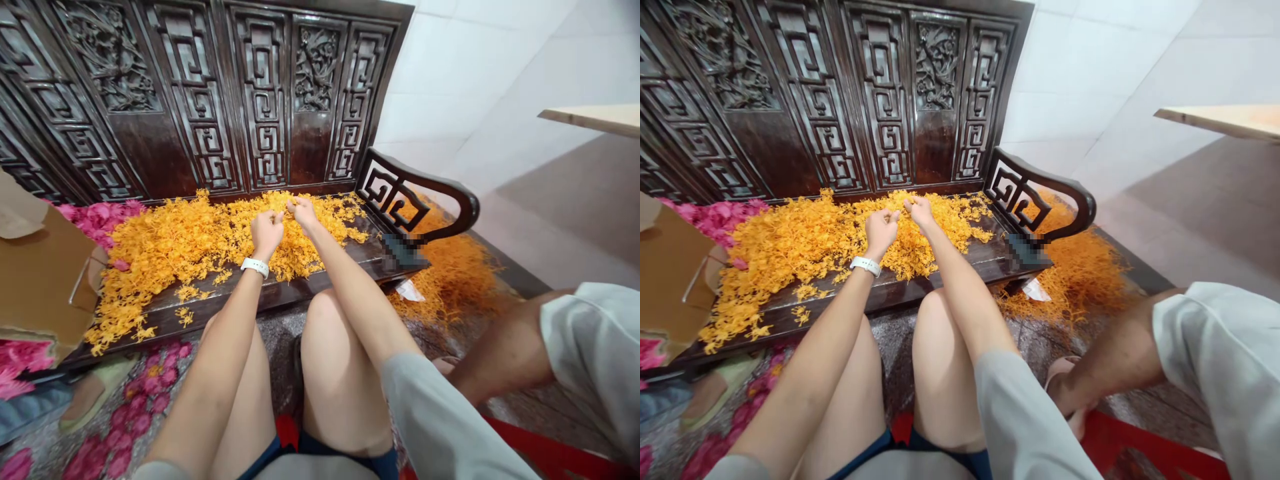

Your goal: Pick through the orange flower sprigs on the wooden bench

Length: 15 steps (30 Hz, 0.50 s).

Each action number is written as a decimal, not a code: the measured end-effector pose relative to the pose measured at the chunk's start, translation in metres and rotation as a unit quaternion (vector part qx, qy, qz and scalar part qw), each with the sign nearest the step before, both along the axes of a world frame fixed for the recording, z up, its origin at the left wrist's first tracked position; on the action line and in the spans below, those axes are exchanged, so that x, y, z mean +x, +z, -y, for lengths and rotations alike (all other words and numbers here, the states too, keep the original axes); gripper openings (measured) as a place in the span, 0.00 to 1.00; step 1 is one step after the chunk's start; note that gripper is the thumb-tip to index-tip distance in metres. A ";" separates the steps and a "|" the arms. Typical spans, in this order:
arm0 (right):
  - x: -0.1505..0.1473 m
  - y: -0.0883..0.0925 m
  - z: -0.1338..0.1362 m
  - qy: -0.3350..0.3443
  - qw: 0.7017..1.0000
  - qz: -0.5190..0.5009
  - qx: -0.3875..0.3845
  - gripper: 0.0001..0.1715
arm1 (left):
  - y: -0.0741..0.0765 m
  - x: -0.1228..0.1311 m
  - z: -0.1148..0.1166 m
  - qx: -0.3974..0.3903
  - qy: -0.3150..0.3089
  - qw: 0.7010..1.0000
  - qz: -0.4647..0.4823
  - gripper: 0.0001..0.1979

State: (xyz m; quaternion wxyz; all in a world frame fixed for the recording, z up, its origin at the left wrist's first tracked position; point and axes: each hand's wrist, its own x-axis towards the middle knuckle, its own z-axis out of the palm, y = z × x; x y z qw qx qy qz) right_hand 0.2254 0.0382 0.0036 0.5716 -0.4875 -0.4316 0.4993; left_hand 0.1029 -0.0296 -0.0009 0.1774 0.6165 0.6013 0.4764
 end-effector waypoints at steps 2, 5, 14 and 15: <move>-0.006 -0.002 -0.003 -0.044 0.999 -0.014 -0.008 0.18 | 0.002 0.007 0.002 0.006 0.016 0.999 -0.038 0.20; -0.018 -0.005 -0.009 -0.107 0.992 -0.043 -0.053 0.18 | 0.002 0.014 0.003 -0.002 0.035 0.996 -0.077 0.17; -0.038 -0.006 -0.028 -0.164 0.967 -0.110 -0.160 0.14 | 0.001 0.014 0.010 -0.025 0.036 0.989 -0.142 0.14; -0.040 -0.007 -0.030 -0.165 0.967 -0.106 -0.160 0.14 | 0.001 0.013 0.011 -0.027 0.034 0.988 -0.146 0.15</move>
